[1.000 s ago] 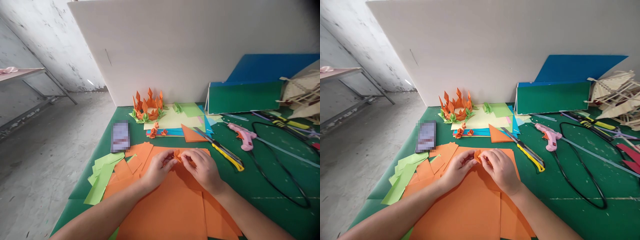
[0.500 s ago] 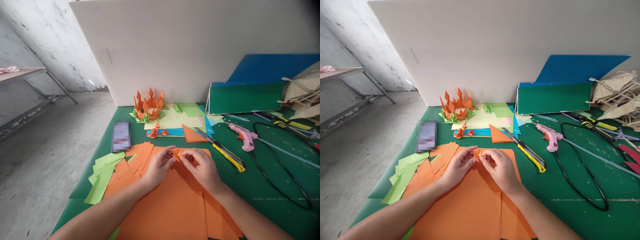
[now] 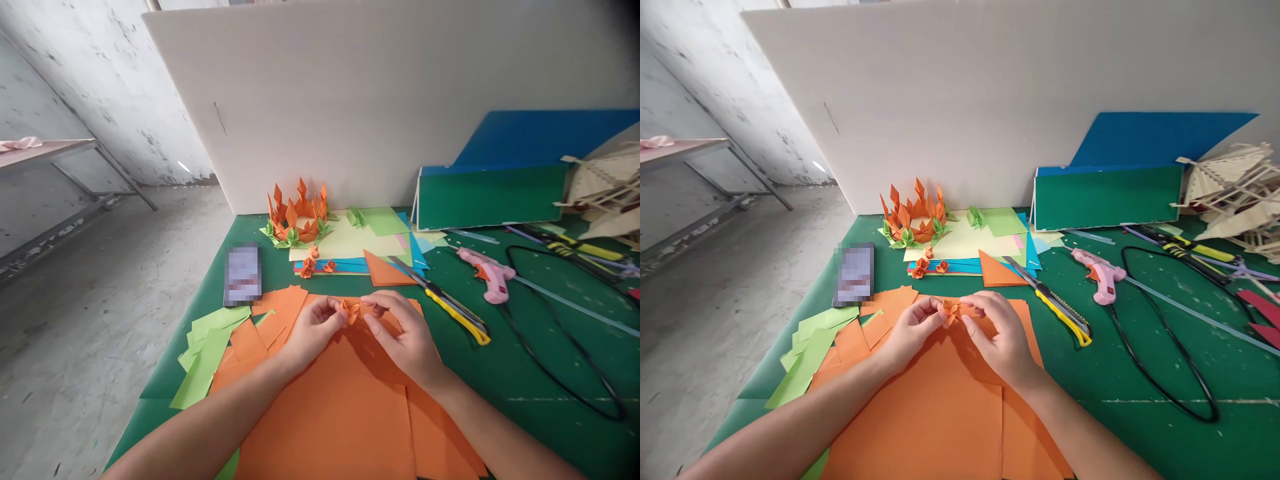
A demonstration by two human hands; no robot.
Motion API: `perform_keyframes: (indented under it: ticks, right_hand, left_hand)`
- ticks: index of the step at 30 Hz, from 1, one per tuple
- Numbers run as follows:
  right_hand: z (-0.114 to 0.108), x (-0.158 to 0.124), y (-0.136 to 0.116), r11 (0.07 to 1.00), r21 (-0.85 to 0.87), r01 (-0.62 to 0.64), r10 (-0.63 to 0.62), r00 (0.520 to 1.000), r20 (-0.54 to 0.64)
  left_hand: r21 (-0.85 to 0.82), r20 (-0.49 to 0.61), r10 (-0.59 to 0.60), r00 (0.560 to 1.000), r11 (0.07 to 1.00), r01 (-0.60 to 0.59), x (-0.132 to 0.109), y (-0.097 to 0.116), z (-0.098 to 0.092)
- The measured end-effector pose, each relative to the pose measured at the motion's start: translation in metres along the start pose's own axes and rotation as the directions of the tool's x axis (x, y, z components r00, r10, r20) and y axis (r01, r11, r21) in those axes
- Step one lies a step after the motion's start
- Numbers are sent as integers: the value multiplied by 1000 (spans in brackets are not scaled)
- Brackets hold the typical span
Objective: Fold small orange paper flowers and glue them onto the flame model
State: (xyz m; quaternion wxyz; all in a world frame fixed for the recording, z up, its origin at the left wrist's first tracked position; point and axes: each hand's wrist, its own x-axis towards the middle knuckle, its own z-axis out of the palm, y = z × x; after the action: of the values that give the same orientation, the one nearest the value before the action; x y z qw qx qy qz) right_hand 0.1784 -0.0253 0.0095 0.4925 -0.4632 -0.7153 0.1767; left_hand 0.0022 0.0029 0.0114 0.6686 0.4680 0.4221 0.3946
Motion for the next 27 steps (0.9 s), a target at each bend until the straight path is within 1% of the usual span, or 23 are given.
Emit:
perform_keyframes:
  ticks: [3,7,11,16,19,23,27]
  right_hand:
    - [0,0,1,1000,5,12,-12,1000,16]
    - [1,0,2,1000,4,-25,25,999,-20]
    - [1,1,2,999,25,-39,39,999,-21]
    - [3,0,-2,998,60,-15,16,1000,-12]
    - [4,-1,-2,998,57,-5,5,1000,-6]
    - [4,-1,0,999,31,26,-26,1000,5]
    - [3,0,1,998,-12,58,-57,998,6]
  left_hand:
    - [-20,35,0,999,1000,1,0,0,-2]
    - [-19,52,42,998,999,-42,1,-3,-4]
    - [-27,54,9,998,1000,-7,2,-5,-6]
    - [-55,56,12,998,998,-9,2,-1,-4]
    - [-69,62,-12,998,997,16,1,0,-4]
    - [-62,42,-60,997,996,62,0,-1,-4]
    - [-45,8,-52,999,998,52,1,-2,-4]
